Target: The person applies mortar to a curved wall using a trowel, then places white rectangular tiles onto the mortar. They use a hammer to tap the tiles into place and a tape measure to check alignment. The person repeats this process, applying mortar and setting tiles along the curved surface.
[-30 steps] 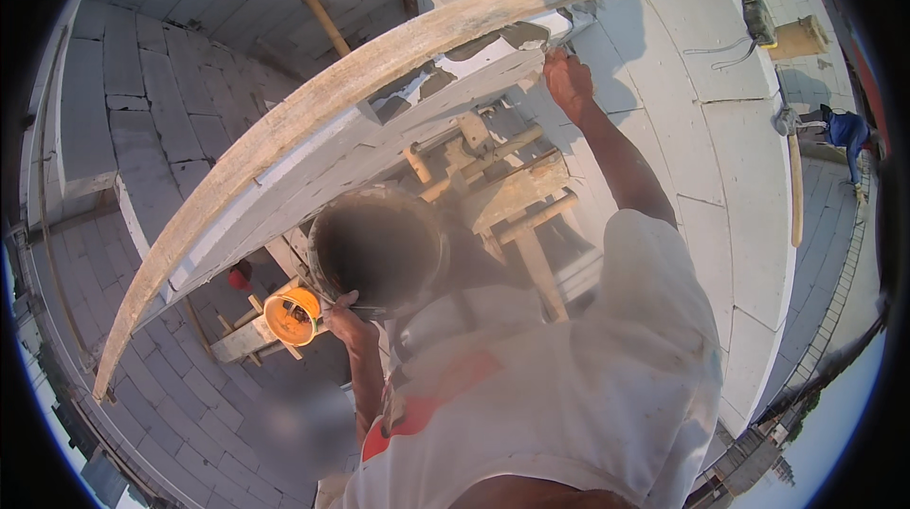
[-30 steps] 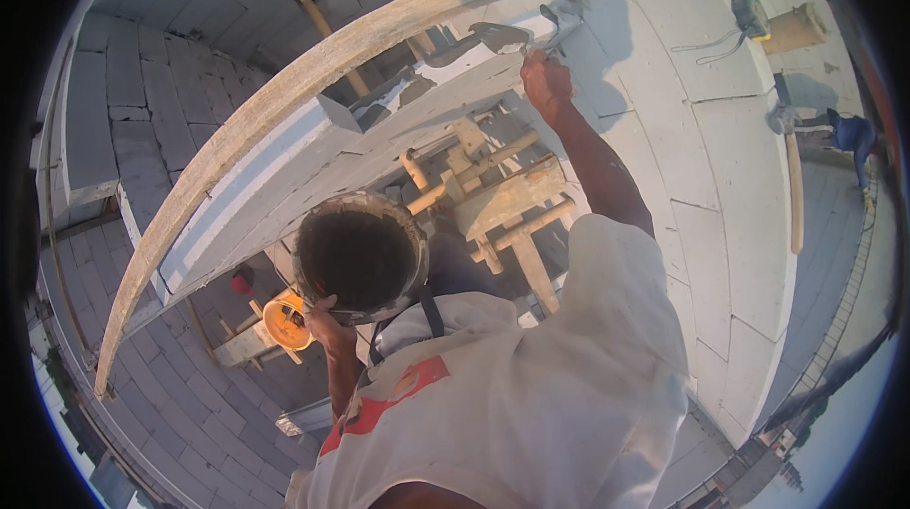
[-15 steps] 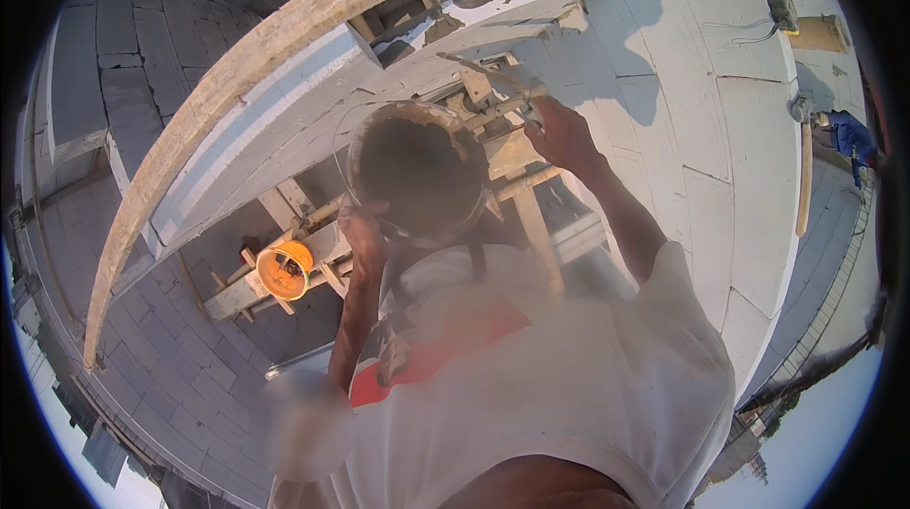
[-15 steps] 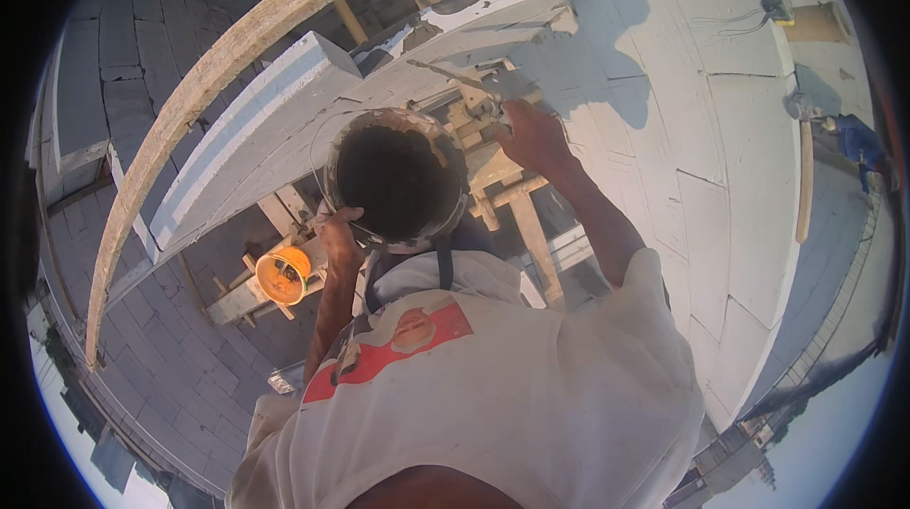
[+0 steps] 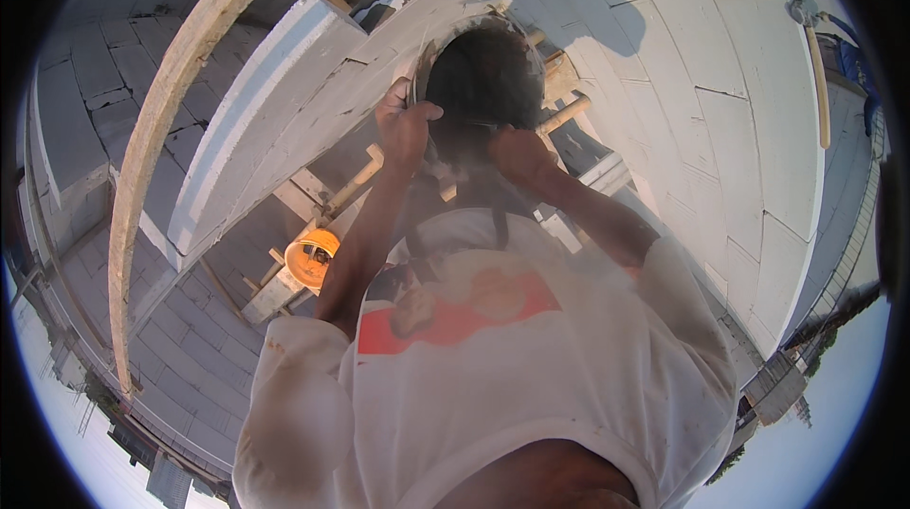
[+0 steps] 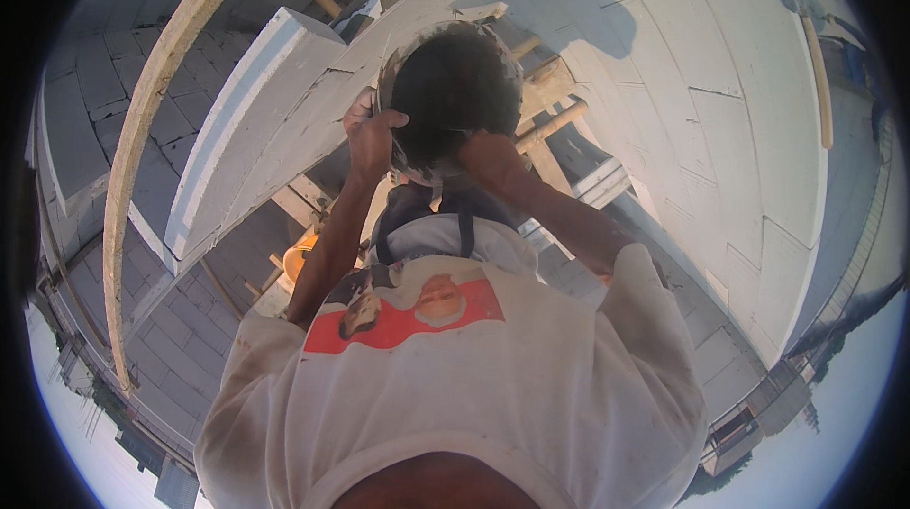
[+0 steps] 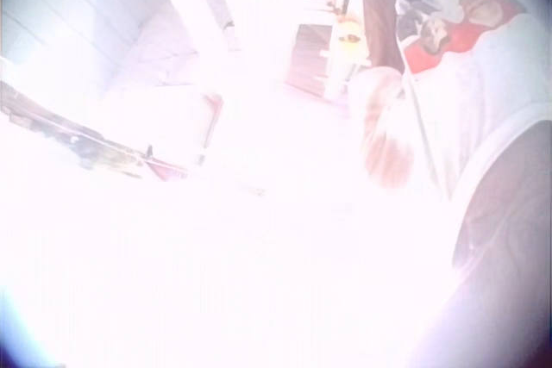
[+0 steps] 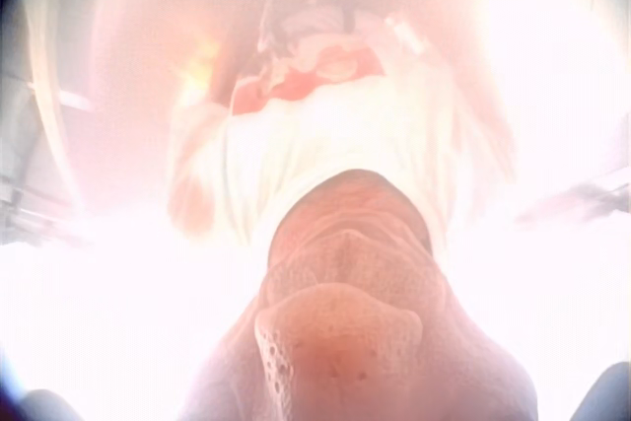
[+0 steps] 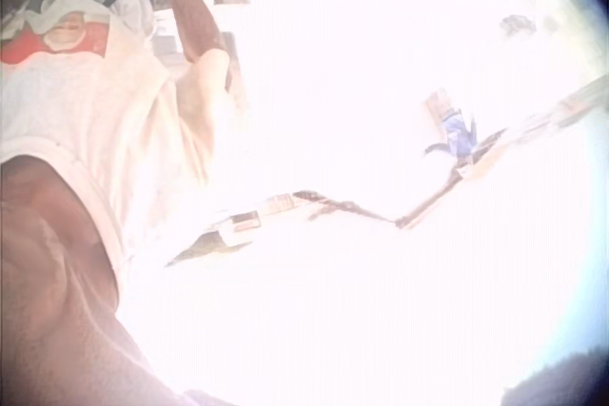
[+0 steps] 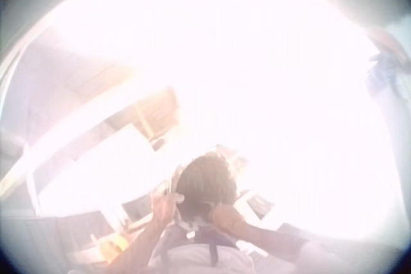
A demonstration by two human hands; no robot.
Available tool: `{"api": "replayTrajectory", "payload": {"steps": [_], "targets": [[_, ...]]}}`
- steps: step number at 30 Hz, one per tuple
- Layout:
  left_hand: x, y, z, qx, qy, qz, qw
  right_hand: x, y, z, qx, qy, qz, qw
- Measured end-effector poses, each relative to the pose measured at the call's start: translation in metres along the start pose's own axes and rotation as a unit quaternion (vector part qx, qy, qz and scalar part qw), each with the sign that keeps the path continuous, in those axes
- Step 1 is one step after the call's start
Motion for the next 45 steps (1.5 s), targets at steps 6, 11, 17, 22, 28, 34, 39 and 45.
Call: {"api": "replayTrajectory", "payload": {"steps": [6, 11, 17, 22, 28, 34, 39, 45], "targets": [[-0.004, 0.008, 0.008, 0.005, -0.008, -0.028, 1.000, -0.020, 0.004, 0.004, 0.028, 0.350, -0.007, 0.936], [0.022, 0.006, -0.005, 0.001, -0.094, -0.066, 0.993, -0.021, -0.039, 0.003, 0.160, 0.651, 0.171, 0.723], [0.064, -0.024, -0.036, -0.093, -0.148, -0.115, 0.978, -0.087, 0.001, -0.041, -0.220, 0.565, -0.163, 0.778], [0.076, -0.053, -0.051, -0.127, -0.120, -0.113, 0.978, -0.177, 0.018, -0.124, -0.120, 0.766, 0.115, 0.621], [0.100, -0.094, -0.094, -0.168, 0.126, 0.008, 0.978, -0.310, 0.082, -0.238, -0.267, 0.541, 0.191, 0.774], [0.084, -0.126, -0.078, -0.106, 0.482, 0.298, 0.817, -0.362, 0.140, -0.301, -0.315, -0.056, 0.196, 0.927], [0.080, -0.121, -0.067, -0.108, 0.489, 0.300, 0.812, -0.320, 0.167, -0.273, -0.307, -0.132, 0.118, 0.935], [0.084, -0.095, -0.052, -0.071, 0.502, 0.298, 0.809, -0.255, 0.182, -0.225, -0.346, -0.044, 0.048, 0.936]]}}
Point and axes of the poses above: each hand's wrist, its own y-axis towards the middle knuckle, its own z-axis out of the palm, x = y × z, the point moved 9 cm from there along y, towards the middle knuckle, and after that the axes turned 11 degrees about y, right-handed, at the moved point
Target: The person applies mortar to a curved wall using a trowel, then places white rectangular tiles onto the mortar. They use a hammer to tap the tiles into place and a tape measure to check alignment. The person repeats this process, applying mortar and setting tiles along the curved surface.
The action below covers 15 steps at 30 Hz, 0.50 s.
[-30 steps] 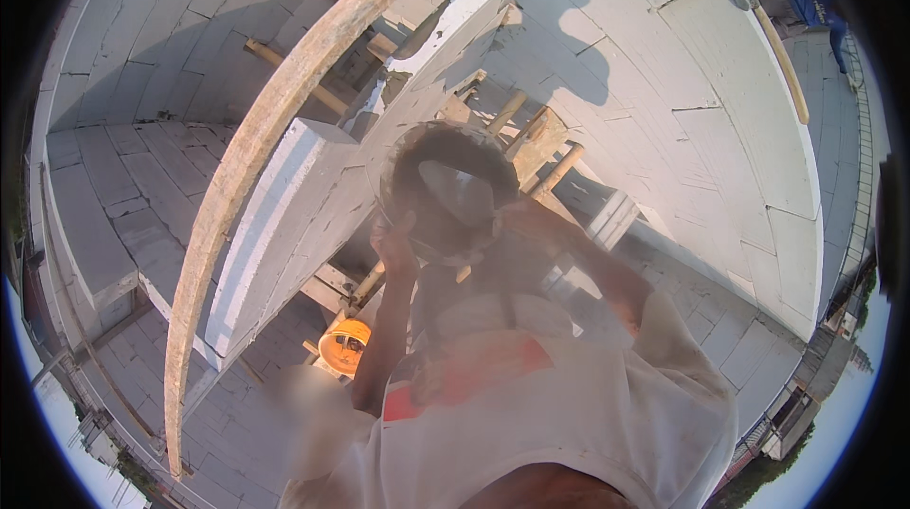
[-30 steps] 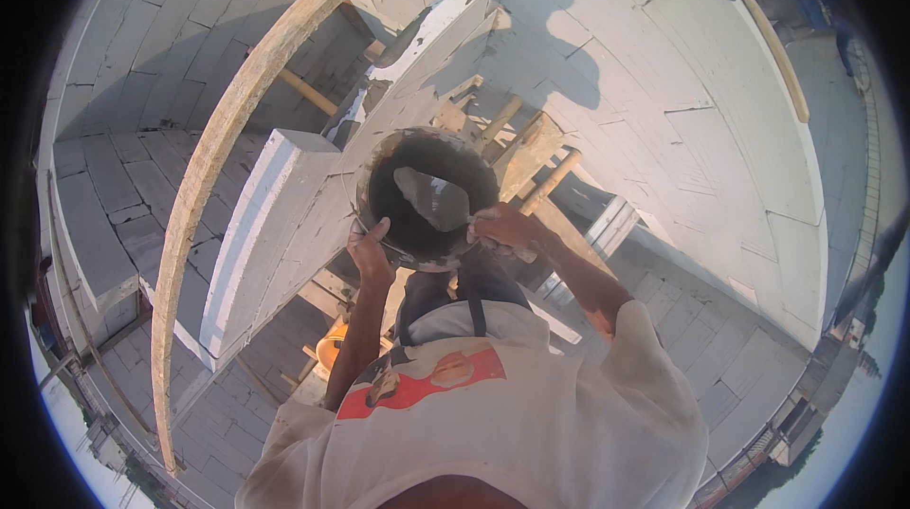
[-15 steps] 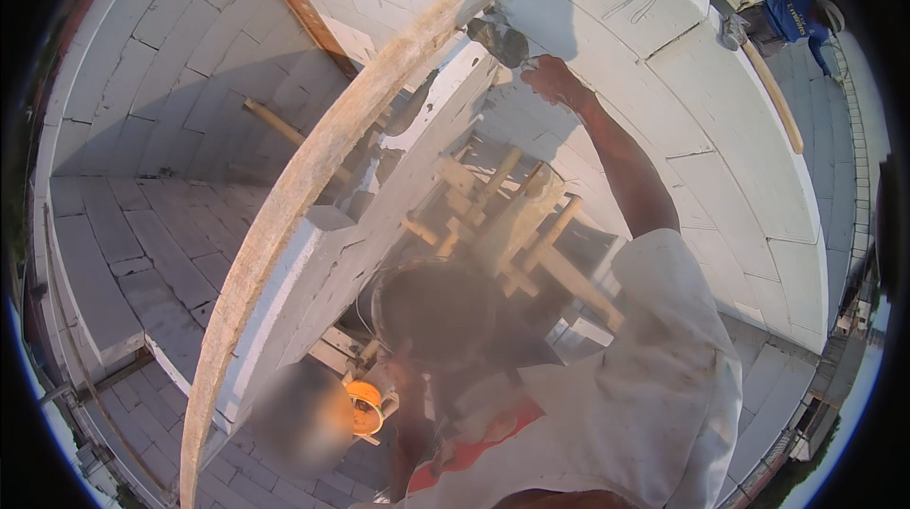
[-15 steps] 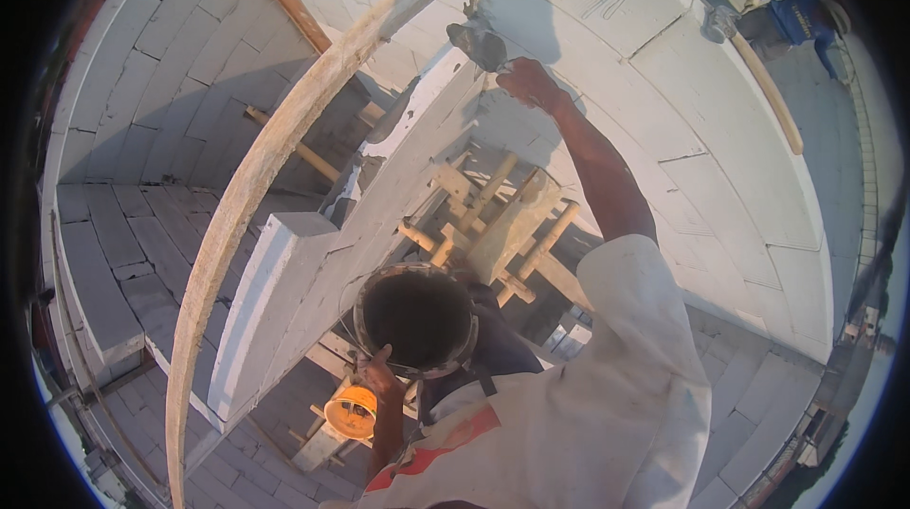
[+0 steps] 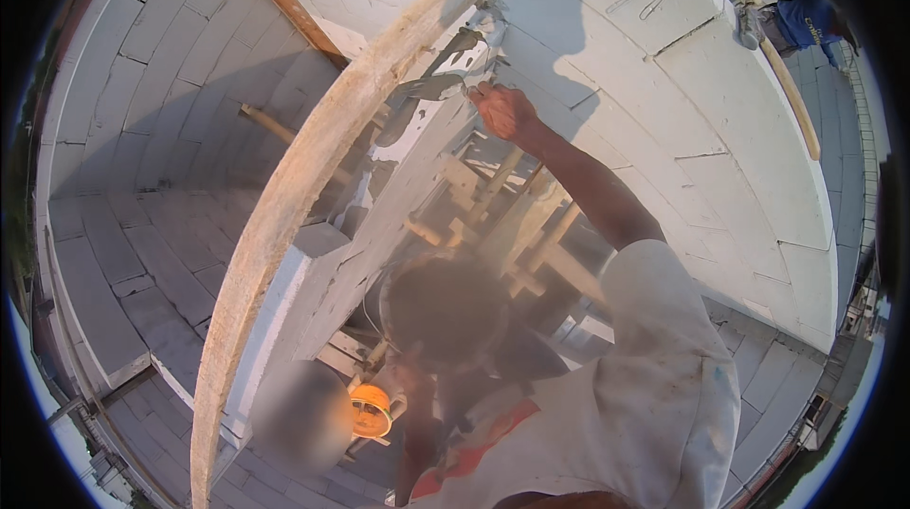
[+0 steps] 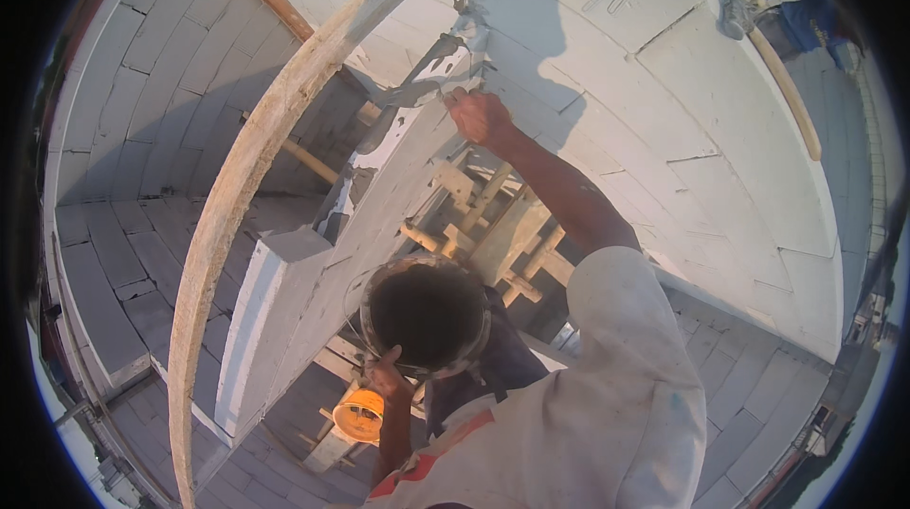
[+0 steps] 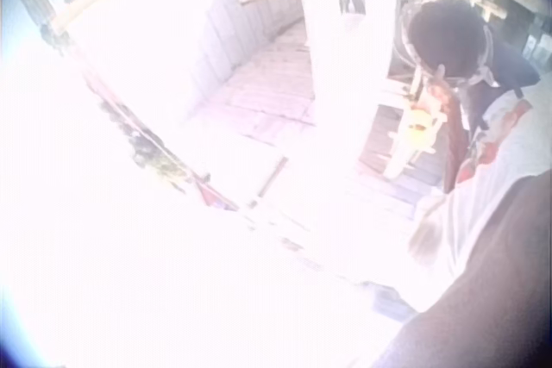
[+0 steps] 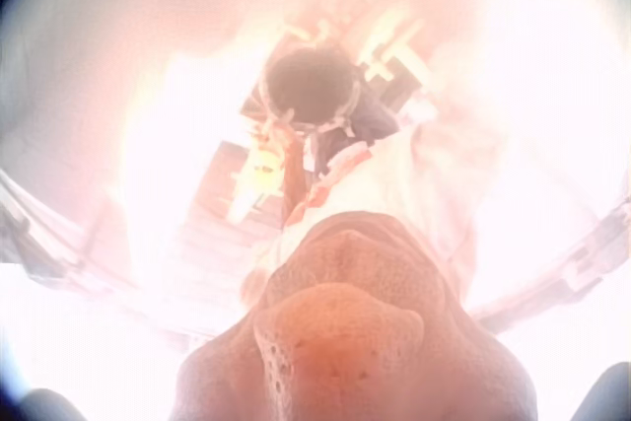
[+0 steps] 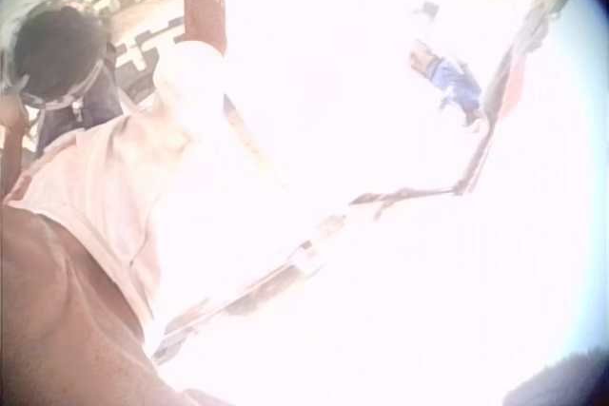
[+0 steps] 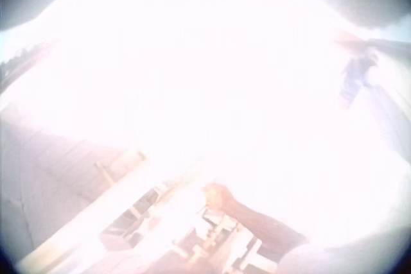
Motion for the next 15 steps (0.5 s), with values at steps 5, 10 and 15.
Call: {"api": "replayTrajectory", "payload": {"steps": [5, 10, 15], "targets": [[0.018, 0.026, 0.039, 0.043, -0.362, -0.492, 0.791, -0.078, -0.026, 0.021, -0.166, 0.152, 0.211, 0.951], [0.016, 0.045, 0.054, 0.060, -0.435, -0.487, 0.755, -0.103, -0.057, 0.055, -0.219, 0.198, 0.279, 0.914], [-0.008, 0.084, 0.055, 0.074, -0.495, -0.472, 0.726, -0.059, -0.127, 0.022, -0.197, 0.331, 0.245, 0.890]]}}
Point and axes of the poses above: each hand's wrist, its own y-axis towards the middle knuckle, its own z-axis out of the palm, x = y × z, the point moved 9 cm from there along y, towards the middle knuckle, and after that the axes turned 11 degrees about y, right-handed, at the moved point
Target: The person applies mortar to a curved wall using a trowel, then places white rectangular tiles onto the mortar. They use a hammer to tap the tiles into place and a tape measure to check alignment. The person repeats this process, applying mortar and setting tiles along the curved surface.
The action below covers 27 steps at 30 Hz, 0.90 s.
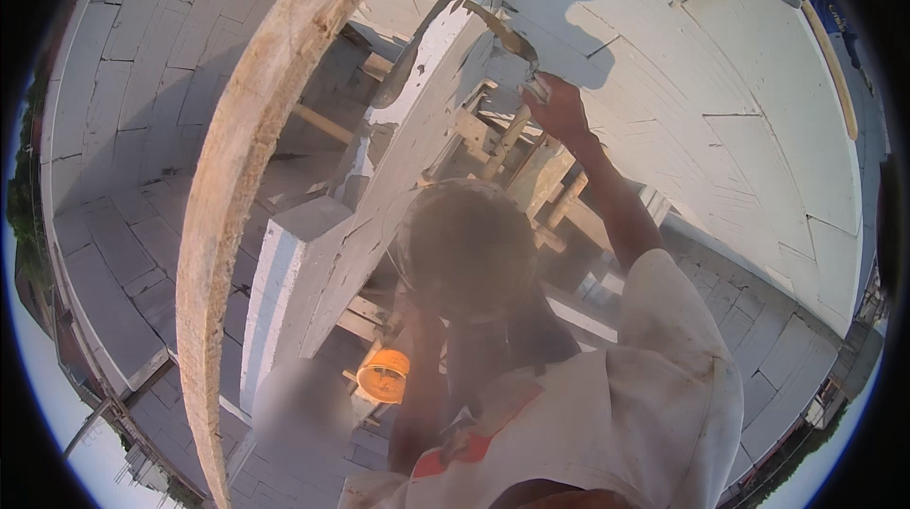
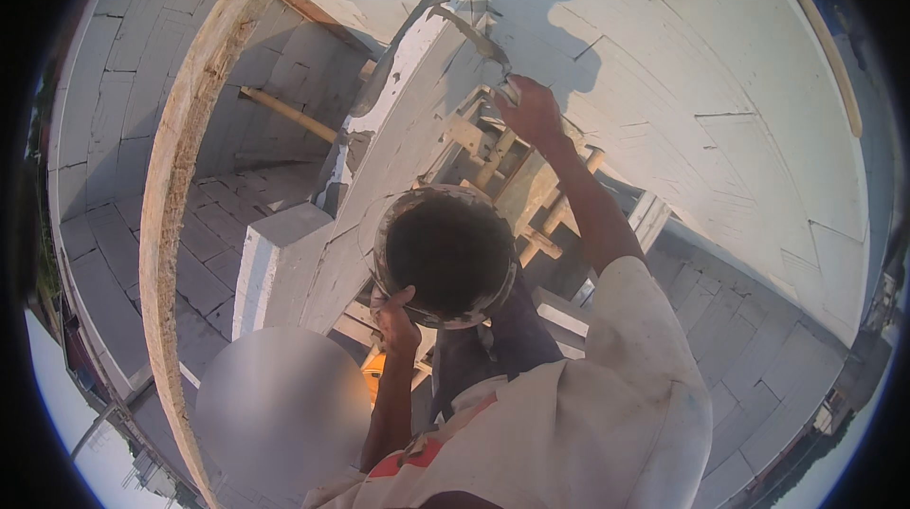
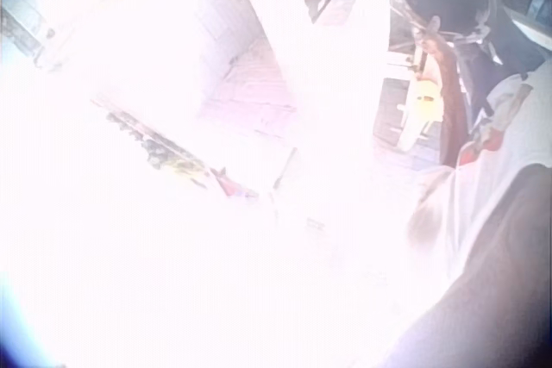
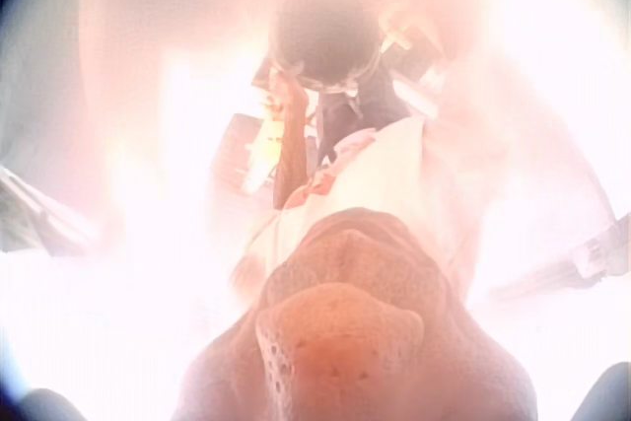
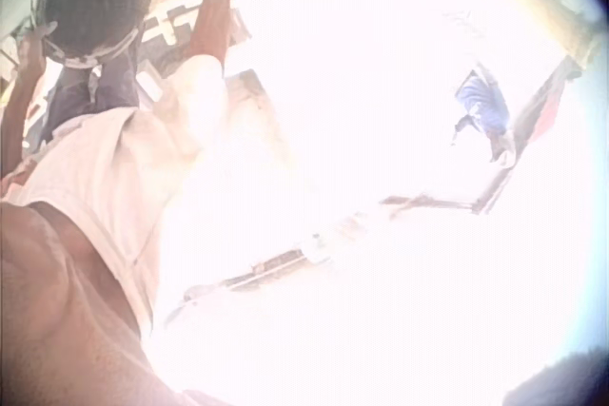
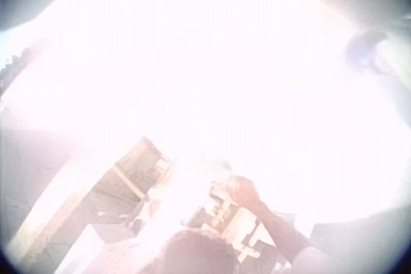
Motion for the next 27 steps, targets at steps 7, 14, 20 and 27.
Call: {"api": "replayTrajectory", "payload": {"steps": [7, 14, 20, 27], "targets": [[-0.028, 0.020, 0.023, 0.065, 0.010, 0.048, 0.997, 0.052, -0.187, -0.020, 0.332, -0.170, 0.008, 0.928], [-0.045, 0.032, 0.048, 0.150, 0.038, 0.062, 0.986, 0.067, -0.222, 0.048, 0.342, -0.244, 0.088, 0.903], [-0.075, 0.020, 0.061, 0.160, 0.053, 0.136, 0.976, 0.078, -0.254, 0.065, 0.437, -0.307, 0.047, 0.844], [-0.053, 0.034, 0.058, 0.150, 0.073, 0.110, 0.980, 0.100, -0.273, 0.067, 0.575, -0.197, -0.024, 0.794]]}}
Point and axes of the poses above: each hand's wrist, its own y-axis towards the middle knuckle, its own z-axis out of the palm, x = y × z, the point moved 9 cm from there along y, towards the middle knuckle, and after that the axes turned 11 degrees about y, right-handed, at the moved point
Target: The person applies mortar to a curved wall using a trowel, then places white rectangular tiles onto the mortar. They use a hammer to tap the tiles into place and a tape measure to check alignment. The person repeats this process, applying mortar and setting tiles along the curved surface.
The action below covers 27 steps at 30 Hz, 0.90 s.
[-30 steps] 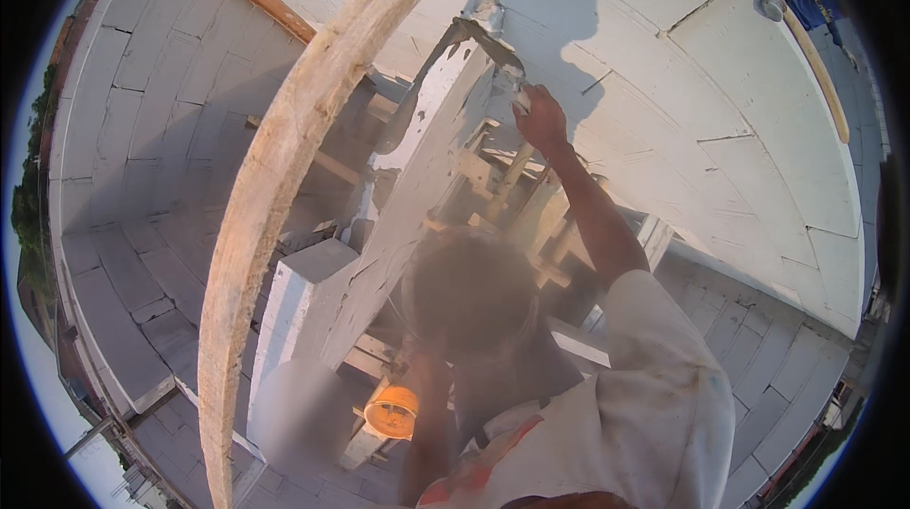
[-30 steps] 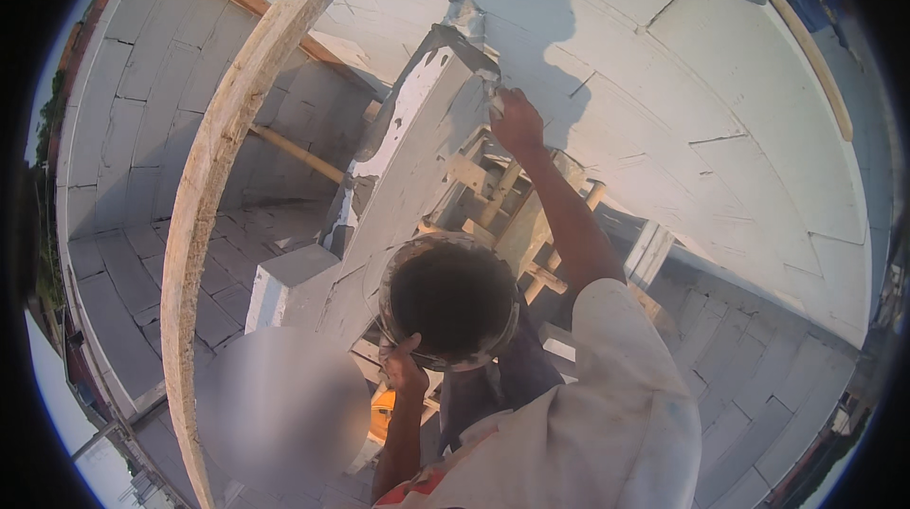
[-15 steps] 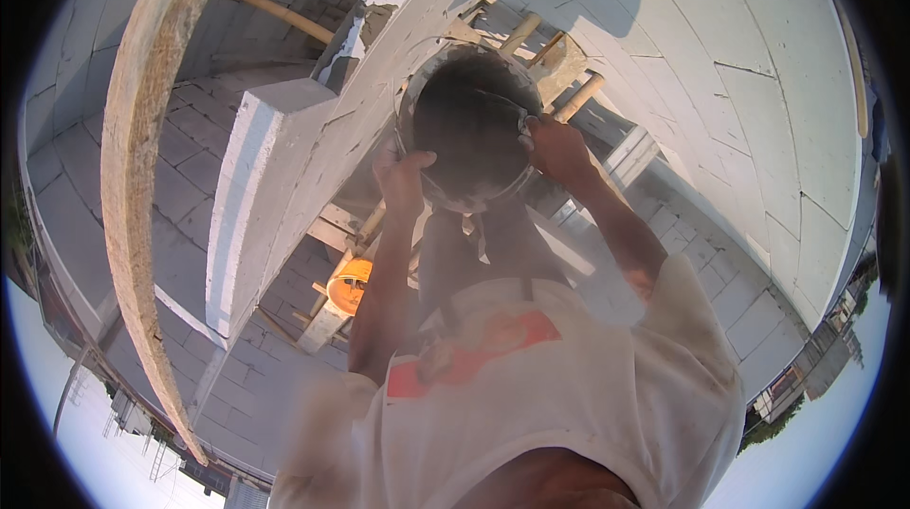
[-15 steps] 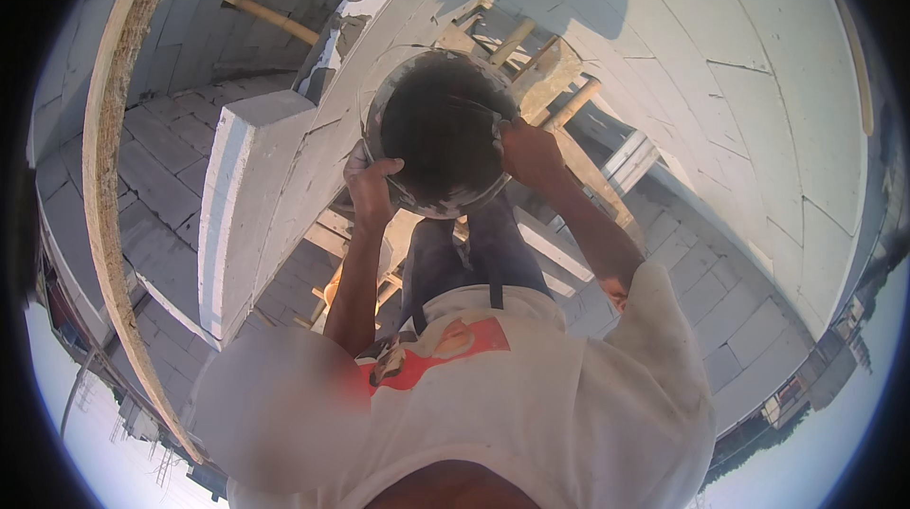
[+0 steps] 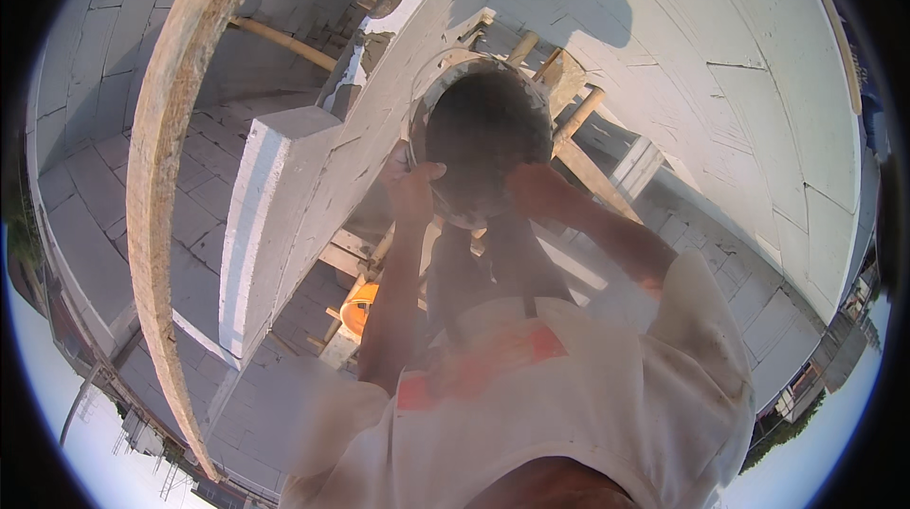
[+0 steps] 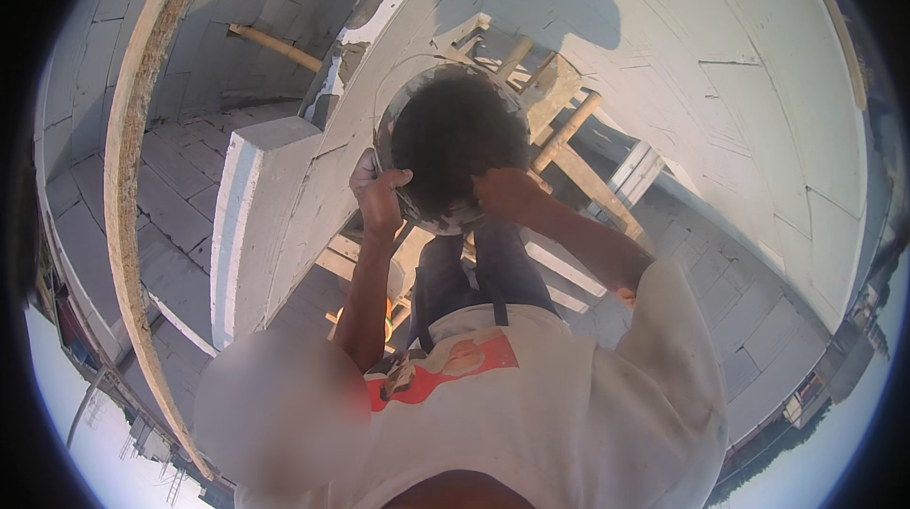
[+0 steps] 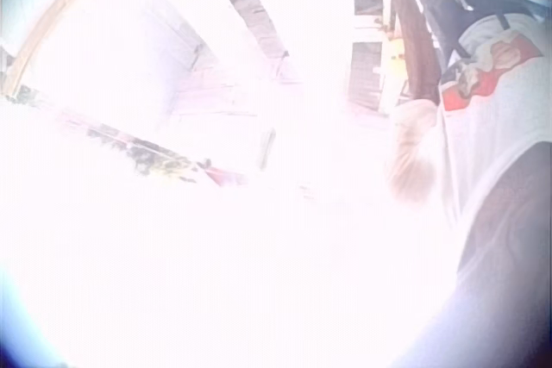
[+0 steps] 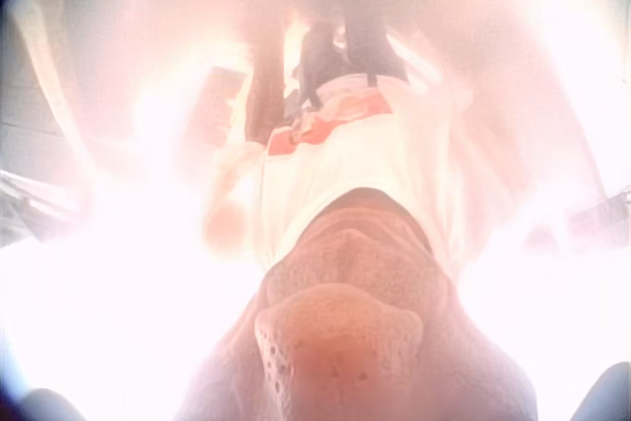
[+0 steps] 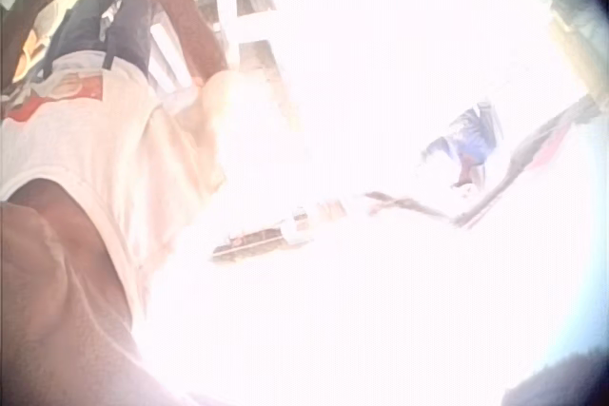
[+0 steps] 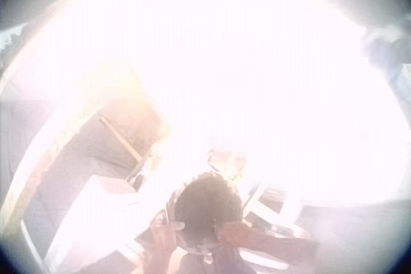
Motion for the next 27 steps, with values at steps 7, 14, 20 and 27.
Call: {"api": "replayTrajectory", "payload": {"steps": [7, 14, 20, 27], "targets": [[0.030, -0.001, -0.010, -0.011, -0.043, -0.003, 0.999, -0.029, -0.006, -0.010, -0.012, 0.489, -0.011, 0.872], [0.079, -0.033, -0.043, -0.139, -0.093, -0.078, 0.983, -0.043, -0.033, -0.093, -0.167, 0.728, 0.091, 0.659], [0.101, -0.072, -0.069, -0.185, 0.015, -0.069, 0.980, -0.109, 0.043, -0.232, -0.456, 0.465, 0.081, 0.754], [0.093, -0.103, -0.076, -0.177, 0.123, -0.062, 0.975, -0.195, 0.156, -0.332, -0.464, 0.262, 0.192, 0.824]]}}
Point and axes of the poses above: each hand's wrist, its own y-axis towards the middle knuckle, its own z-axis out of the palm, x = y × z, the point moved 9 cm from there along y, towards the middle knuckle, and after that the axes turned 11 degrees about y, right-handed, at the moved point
